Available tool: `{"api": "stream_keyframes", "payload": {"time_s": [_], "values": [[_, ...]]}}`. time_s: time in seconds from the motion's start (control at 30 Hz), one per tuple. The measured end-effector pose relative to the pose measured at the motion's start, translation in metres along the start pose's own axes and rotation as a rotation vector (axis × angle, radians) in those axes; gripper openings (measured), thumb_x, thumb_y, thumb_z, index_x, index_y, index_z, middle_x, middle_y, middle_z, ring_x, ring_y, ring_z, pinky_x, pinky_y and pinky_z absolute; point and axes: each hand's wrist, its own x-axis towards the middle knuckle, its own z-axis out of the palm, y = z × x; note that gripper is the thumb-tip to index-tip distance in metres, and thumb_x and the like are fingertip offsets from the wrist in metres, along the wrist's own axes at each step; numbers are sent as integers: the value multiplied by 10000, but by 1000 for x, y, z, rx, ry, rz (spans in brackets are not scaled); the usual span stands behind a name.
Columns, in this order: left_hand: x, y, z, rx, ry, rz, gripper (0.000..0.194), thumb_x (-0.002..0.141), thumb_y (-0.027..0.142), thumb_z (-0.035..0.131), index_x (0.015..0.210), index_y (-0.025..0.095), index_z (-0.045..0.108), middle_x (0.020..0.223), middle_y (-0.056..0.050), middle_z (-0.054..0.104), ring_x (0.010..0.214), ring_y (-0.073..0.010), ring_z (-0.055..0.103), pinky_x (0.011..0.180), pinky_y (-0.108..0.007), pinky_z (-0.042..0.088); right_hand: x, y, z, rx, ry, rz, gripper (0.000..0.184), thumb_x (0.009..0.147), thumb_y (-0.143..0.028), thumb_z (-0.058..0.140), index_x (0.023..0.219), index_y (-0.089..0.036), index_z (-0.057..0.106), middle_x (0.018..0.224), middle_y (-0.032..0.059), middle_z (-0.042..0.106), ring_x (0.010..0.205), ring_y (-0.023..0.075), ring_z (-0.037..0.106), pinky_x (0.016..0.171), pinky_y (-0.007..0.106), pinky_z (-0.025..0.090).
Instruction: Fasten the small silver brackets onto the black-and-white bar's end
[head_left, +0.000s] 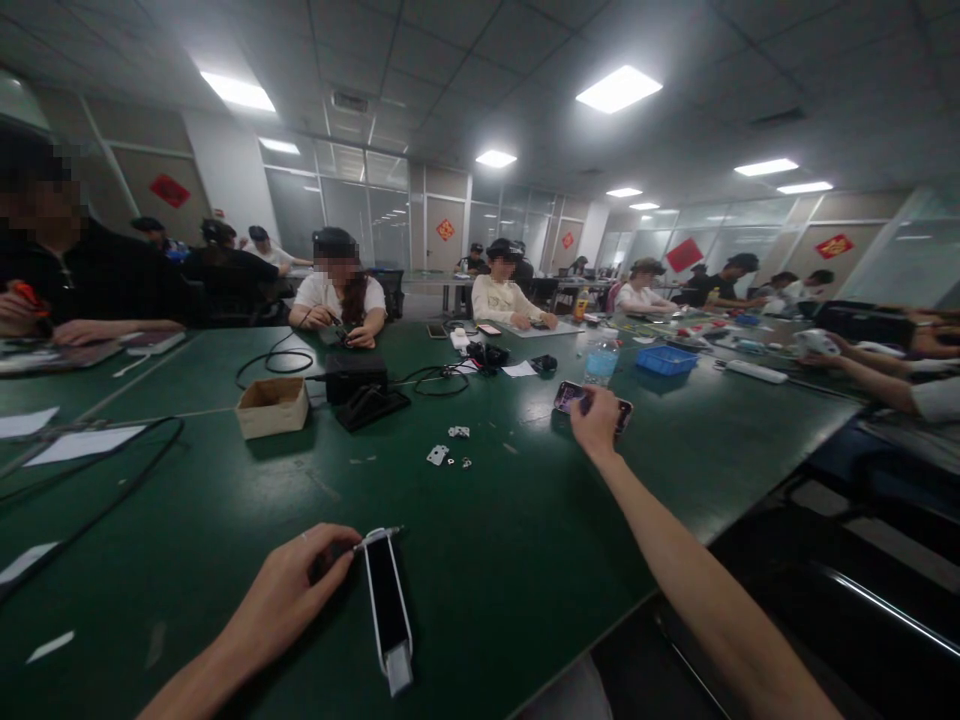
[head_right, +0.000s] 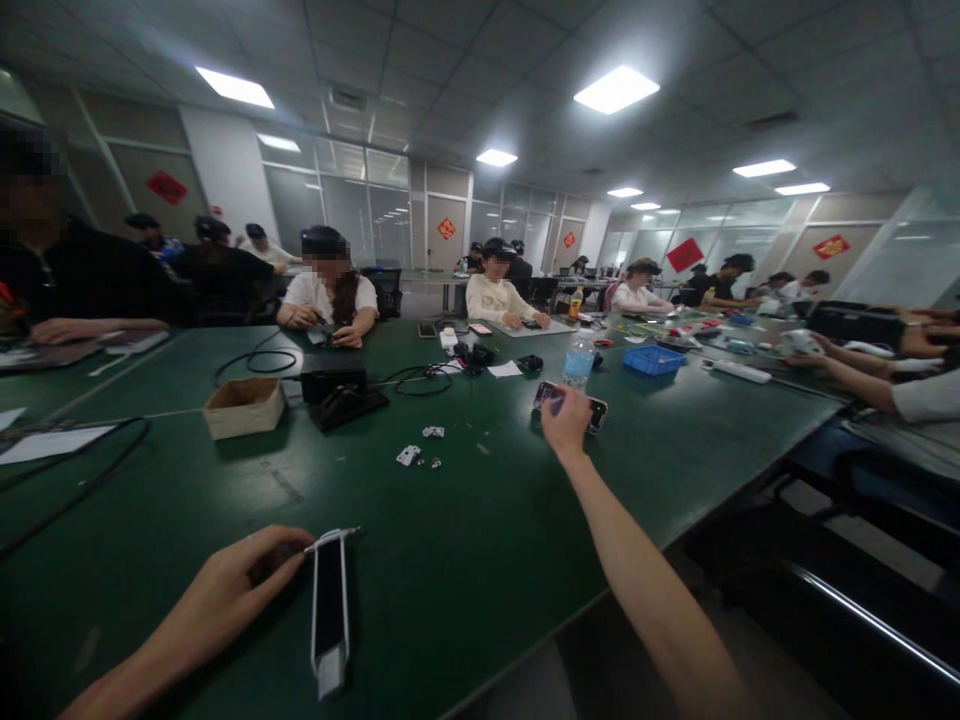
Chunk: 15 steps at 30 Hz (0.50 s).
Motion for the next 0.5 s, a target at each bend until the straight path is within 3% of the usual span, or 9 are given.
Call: {"api": "stream_keyframes", "payload": {"time_s": [0.1, 0.23, 0.37, 0.5], "values": [[0, 3, -1, 5, -5, 6, 351, 832, 444, 422, 990, 225, 647, 838, -20, 681, 675, -183, 600, 605, -269, 474, -26, -58, 26, 112, -289, -210, 242, 837, -321, 473, 1004, -178, 572, 954, 85, 595, 802, 212, 566, 754, 385, 478], [-2, 10, -2, -3, 25, 3, 328, 826, 433, 430, 963, 233, 652, 819, -13, 680, 675, -182, 601, 600, -262, 469, -67, -119, 56, 200, -524, -389, 257, 841, -443, 538, 951, -227, 624, 921, 9, 628, 758, 177, 598, 657, 306, 500], [-3, 13, -3, -11, 48, 6, 325, 825, 428, 437, 951, 228, 660, 803, -15, 675, 658, -183, 599, 595, -266, 467, -77, -146, 68, 182, -680, -461, 270, 846, -426, 534, 1014, -230, 613, 1005, 26, 610, 821, 208, 600, 710, 349, 505], [-1, 9, -4, -2, 3, 20, 336, 831, 423, 432, 977, 213, 652, 805, -23, 670, 651, -182, 599, 610, -274, 478, -69, -149, 72, 181, -746, -424, 248, 845, -350, 530, 1074, -269, 582, 1043, 19, 594, 873, 213, 591, 748, 379, 509]]}}
